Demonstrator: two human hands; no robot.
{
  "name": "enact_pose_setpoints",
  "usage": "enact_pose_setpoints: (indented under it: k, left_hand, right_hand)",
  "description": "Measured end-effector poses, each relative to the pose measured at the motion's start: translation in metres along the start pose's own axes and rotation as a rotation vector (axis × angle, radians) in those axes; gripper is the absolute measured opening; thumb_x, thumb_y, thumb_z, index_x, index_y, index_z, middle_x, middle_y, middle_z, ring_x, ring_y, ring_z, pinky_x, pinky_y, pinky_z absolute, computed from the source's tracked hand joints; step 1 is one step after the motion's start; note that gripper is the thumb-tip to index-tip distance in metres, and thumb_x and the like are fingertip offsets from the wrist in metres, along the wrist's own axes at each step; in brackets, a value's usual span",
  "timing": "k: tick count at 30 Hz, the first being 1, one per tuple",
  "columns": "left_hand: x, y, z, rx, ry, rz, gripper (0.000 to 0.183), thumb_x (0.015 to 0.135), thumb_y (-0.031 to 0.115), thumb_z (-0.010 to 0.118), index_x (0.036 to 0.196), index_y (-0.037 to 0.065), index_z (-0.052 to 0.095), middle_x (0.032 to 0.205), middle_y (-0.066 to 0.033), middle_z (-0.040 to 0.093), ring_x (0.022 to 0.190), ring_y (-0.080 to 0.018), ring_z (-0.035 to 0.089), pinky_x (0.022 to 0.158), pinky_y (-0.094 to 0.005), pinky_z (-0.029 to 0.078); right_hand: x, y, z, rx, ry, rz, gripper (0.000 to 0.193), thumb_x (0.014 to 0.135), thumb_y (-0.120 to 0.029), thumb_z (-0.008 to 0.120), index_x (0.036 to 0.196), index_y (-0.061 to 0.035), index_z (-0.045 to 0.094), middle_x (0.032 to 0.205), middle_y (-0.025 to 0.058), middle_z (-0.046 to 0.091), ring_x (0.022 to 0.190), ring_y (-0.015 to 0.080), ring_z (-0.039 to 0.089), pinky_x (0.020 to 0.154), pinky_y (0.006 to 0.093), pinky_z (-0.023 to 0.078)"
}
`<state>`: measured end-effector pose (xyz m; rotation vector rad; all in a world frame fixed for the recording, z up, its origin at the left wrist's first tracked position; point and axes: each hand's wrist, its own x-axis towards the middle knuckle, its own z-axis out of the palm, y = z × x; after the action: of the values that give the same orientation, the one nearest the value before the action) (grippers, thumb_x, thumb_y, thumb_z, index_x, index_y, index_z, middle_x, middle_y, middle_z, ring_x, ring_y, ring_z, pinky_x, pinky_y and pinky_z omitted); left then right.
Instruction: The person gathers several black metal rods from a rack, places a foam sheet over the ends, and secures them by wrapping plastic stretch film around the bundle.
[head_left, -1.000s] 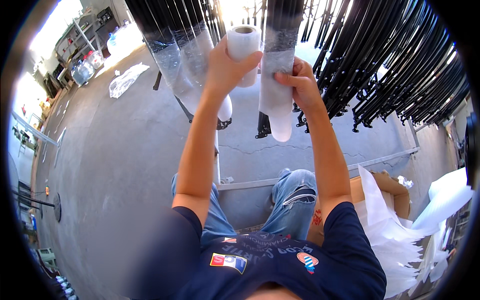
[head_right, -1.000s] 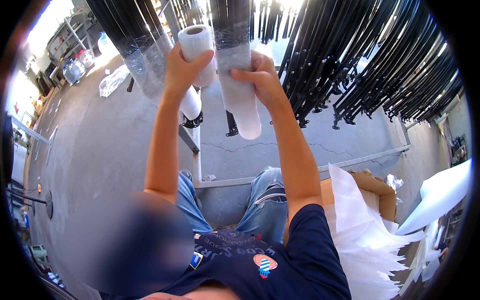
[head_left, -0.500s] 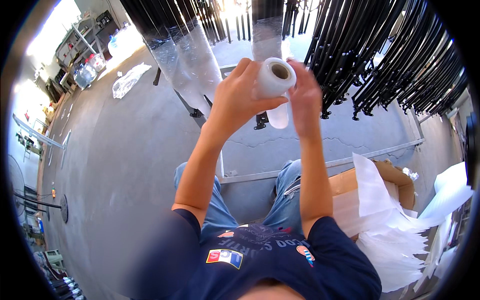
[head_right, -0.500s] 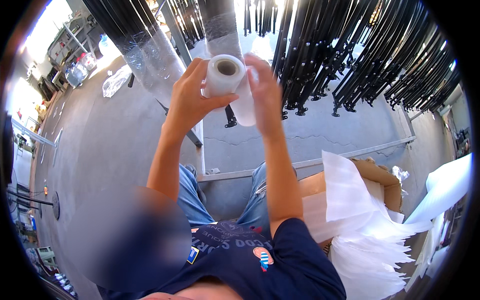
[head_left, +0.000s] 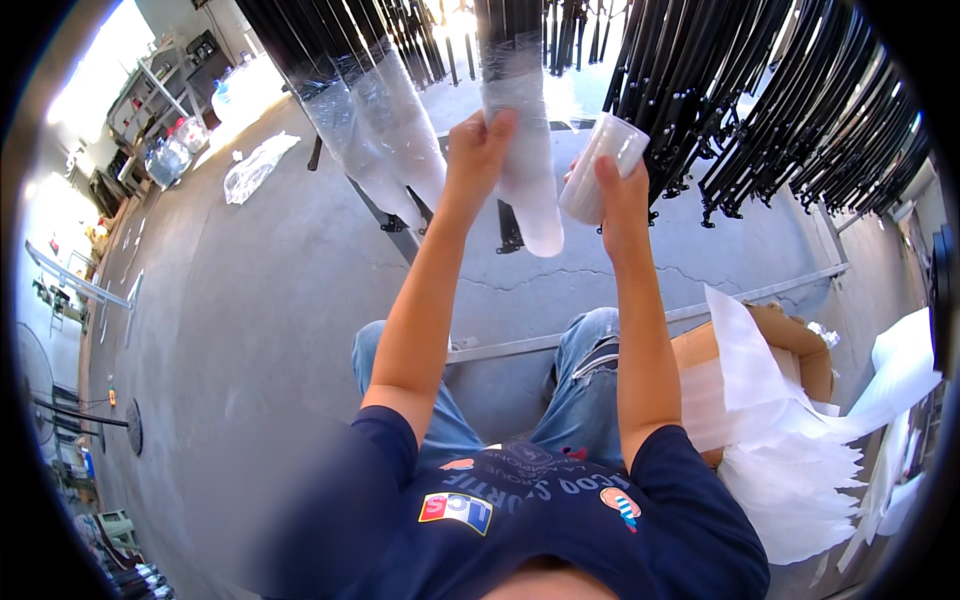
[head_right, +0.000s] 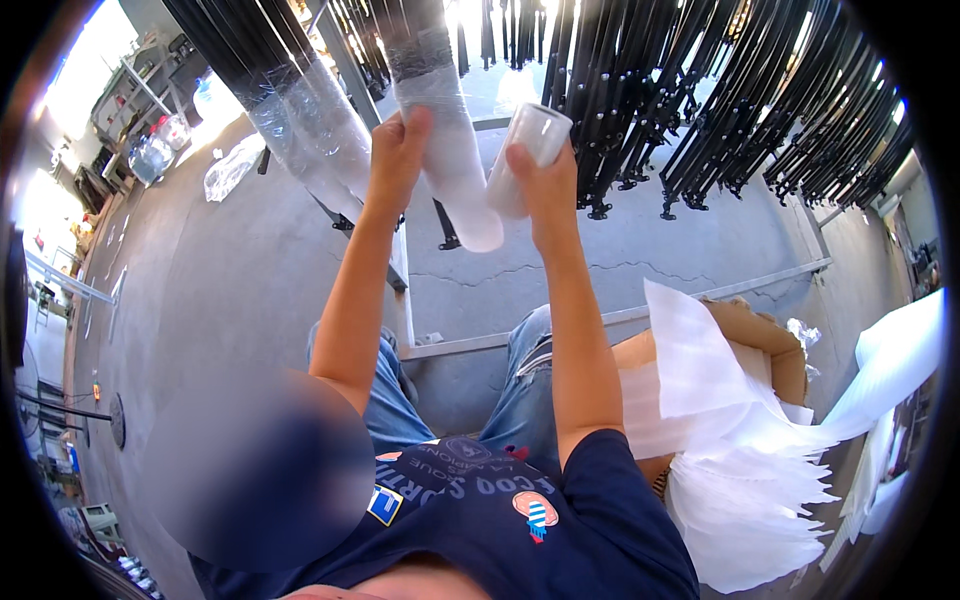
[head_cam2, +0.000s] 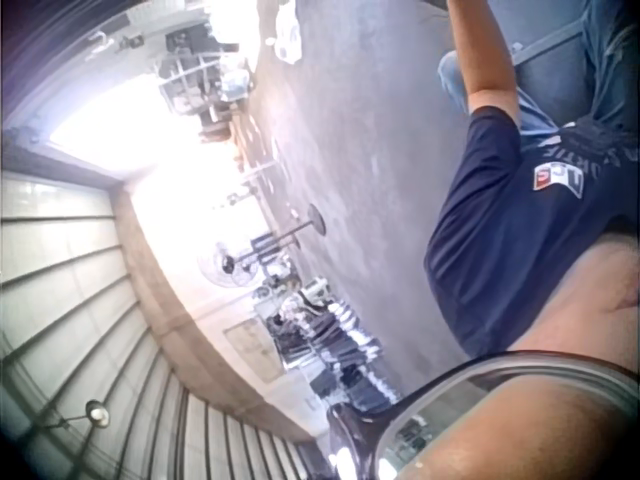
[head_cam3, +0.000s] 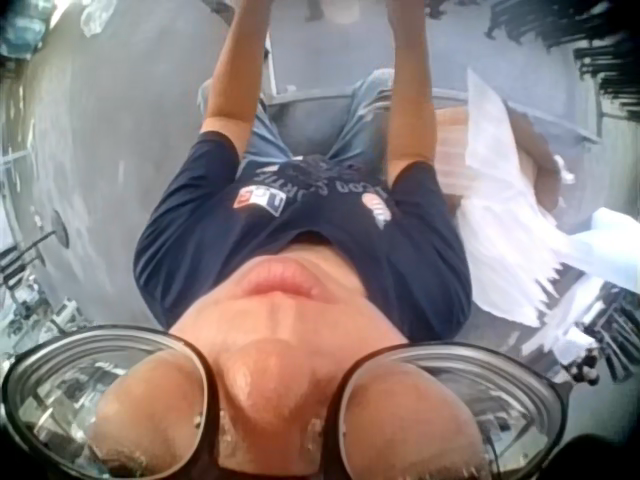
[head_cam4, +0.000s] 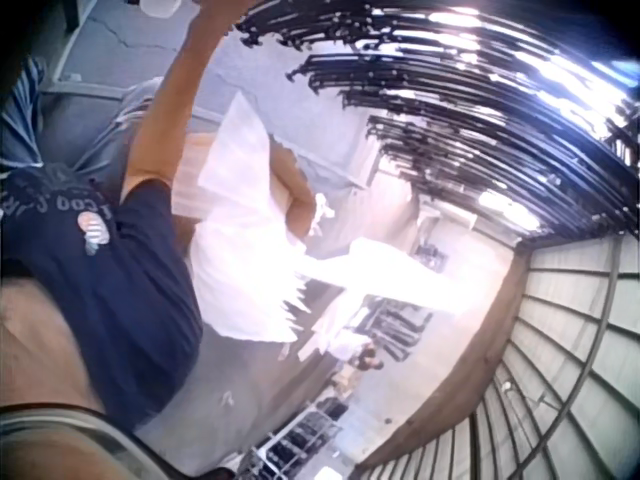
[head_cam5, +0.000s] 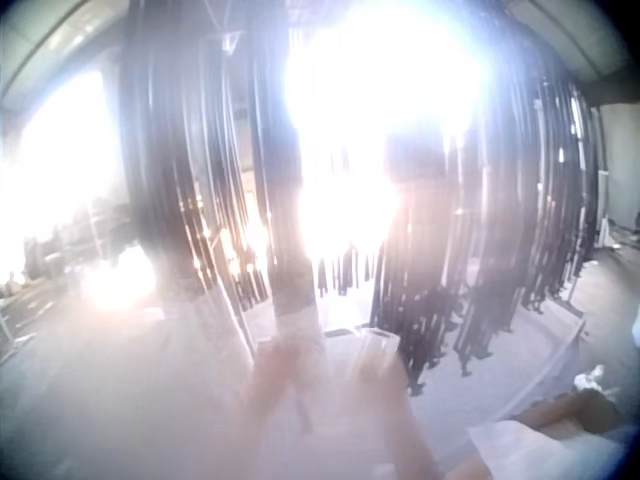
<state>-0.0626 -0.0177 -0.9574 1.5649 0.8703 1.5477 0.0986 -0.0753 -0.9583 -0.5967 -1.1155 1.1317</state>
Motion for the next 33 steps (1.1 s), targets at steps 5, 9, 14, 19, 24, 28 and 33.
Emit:
enact_pose_setpoints:
  k: [5,9,14,19,24,28,33]
  left_hand:
    - [0.000,0.000,-0.002,-0.016,0.045,0.026,0.039,0.087,0.035,0.051,0.087,-0.003,0.058,0.072,-0.0004,0.057,0.063,-0.0045,0.047,0.054,-0.0207,0.039]
    - [-0.001,0.004,-0.025,0.134,-0.032,0.086,0.039,0.090,0.034,0.045,0.086,-0.003,0.058,0.079,-0.0050,0.055,0.076,-0.0110,0.049,0.066,-0.0251,0.040]
    - [-0.024,0.013,-0.033,0.382,0.063,0.414,0.029,0.091,0.025,0.043,0.104,0.000,0.047,0.105,-0.0121,0.043,0.102,-0.0218,0.042,0.087,-0.0325,0.034]
    - [-0.023,-0.026,-0.033,0.095,-0.024,0.223,0.054,0.089,0.027,0.046,0.131,0.003,0.021,0.126,-0.0104,0.032,0.121,-0.0193,0.030,0.100,-0.0359,0.026]
    - [-0.014,-0.032,-0.032,-0.504,-0.260,-0.157,0.070,0.082,0.043,0.055,0.131,0.003,0.024,0.121,-0.0073,0.041,0.119,-0.0159,0.034,0.098,-0.0319,0.028]
    - [-0.002,-0.035,-0.021,-0.645,-0.260,-0.163,0.065,0.078,0.041,0.060,0.125,0.004,0.033,0.114,-0.0060,0.049,0.105,-0.0146,0.046,0.089,-0.0286,0.037]
    - [0.021,-0.048,-0.018,-0.490,-0.058,-0.181,0.040,0.080,0.027,0.057,0.111,0.003,0.048,0.099,-0.0065,0.056,0.085,-0.0123,0.055,0.072,-0.0249,0.045]
  right_hand:
    - [0.081,0.073,-0.022,-0.444,0.045,0.032,0.039,0.077,-0.027,0.064,0.104,-0.0028,0.048,0.086,0.0040,0.054,0.071,0.0110,0.054,0.063,0.0243,0.046]
    - [0.097,0.083,0.017,-0.228,-0.264,0.122,0.040,0.075,-0.017,0.063,0.109,-0.0007,0.048,0.092,0.0076,0.055,0.074,0.0131,0.056,0.066,0.0240,0.046]
    - [0.099,0.101,0.023,0.171,-0.310,0.393,0.040,0.077,-0.010,0.058,0.113,0.0020,0.047,0.098,0.0119,0.056,0.079,0.0168,0.058,0.066,0.0280,0.050]
    - [0.102,0.111,0.002,0.293,-0.459,0.363,0.036,0.079,-0.010,0.054,0.113,0.0022,0.049,0.099,0.0123,0.057,0.081,0.0174,0.059,0.067,0.0299,0.051]
    - [0.083,0.084,0.012,0.105,-0.261,0.346,0.039,0.085,-0.022,0.051,0.115,0.0009,0.047,0.103,0.0124,0.055,0.086,0.0168,0.058,0.074,0.0300,0.049]
    - [0.050,0.057,0.017,-0.008,-0.248,0.244,0.056,0.080,-0.029,0.059,0.124,-0.0036,0.036,0.109,0.0130,0.052,0.101,0.0176,0.051,0.086,0.0326,0.042]
    - [0.033,0.039,0.048,-0.379,-0.154,-0.053,0.059,0.061,-0.017,0.075,0.109,-0.0011,0.043,0.098,0.0110,0.055,0.091,0.0167,0.054,0.078,0.0306,0.045]
